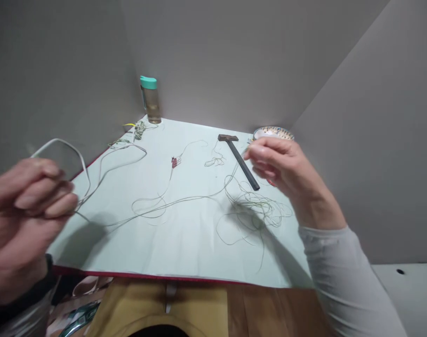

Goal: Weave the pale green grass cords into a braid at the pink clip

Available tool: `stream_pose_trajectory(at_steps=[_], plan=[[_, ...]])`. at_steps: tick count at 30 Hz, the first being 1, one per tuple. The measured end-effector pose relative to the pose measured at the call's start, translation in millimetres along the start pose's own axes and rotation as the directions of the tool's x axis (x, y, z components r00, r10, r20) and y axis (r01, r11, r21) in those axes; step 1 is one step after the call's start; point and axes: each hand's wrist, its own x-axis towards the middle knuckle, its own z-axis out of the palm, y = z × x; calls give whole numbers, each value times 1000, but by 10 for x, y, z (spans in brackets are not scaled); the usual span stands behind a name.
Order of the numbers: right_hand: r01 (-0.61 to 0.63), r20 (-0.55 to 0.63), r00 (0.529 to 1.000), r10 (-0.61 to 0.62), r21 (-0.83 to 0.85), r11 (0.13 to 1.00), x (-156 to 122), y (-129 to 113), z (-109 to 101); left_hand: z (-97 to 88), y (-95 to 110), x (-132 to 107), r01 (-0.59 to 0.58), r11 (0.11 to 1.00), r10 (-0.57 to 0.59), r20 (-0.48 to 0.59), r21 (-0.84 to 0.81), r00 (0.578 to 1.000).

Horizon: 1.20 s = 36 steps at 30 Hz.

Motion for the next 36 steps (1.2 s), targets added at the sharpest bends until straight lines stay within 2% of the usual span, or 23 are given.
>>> stream_pose_trajectory(at_steps=[1, 2, 5, 10, 13, 15, 20, 25, 28, 36], plan=[[40, 103, 994, -46, 60, 997, -91, -46, 134, 169, -87, -86, -42, 998, 41, 20, 43, 999], [70, 188, 978, -91, 118, 991, -179, -82, 258, 299, -178, -160, -18, 997, 16, 32, 68, 999], [40, 324, 938, -124, 254, 966, -400, -131, 560, 475, -440, -298, 150, 987, -156, 153, 47, 976], [-102, 374, 926, -47, 368, 924, -624, -46, 825, 484, -695, -398, 326, 943, -327, 323, 60, 888], [-97, 364, 930, -58, 394, 914, -713, 57, 881, 496, -749, -451, 365, 921, -387, 404, 134, 829], [-95, 351, 935, -53, 390, 916, -768, 129, 897, 508, -767, -477, 363, 915, -403, 428, 175, 809], [-65, 313, 948, -56, 363, 930, -877, 255, 904, 531, -787, -506, 272, 926, -361, 401, 262, 842], [57, 233, 965, -121, 265, 963, -922, 228, 915, 539, -813, -515, 84, 941, -212, 379, 327, 901], [122, 203, 966, -161, 192, 974, -927, 178, 932, 531, -830, -507, -11, 933, -145, 406, 359, 902], [192, 178, 962, -208, 101, 976, -960, 111, 944, 524, -816, -518, -145, 897, -49, 422, 417, 905]])
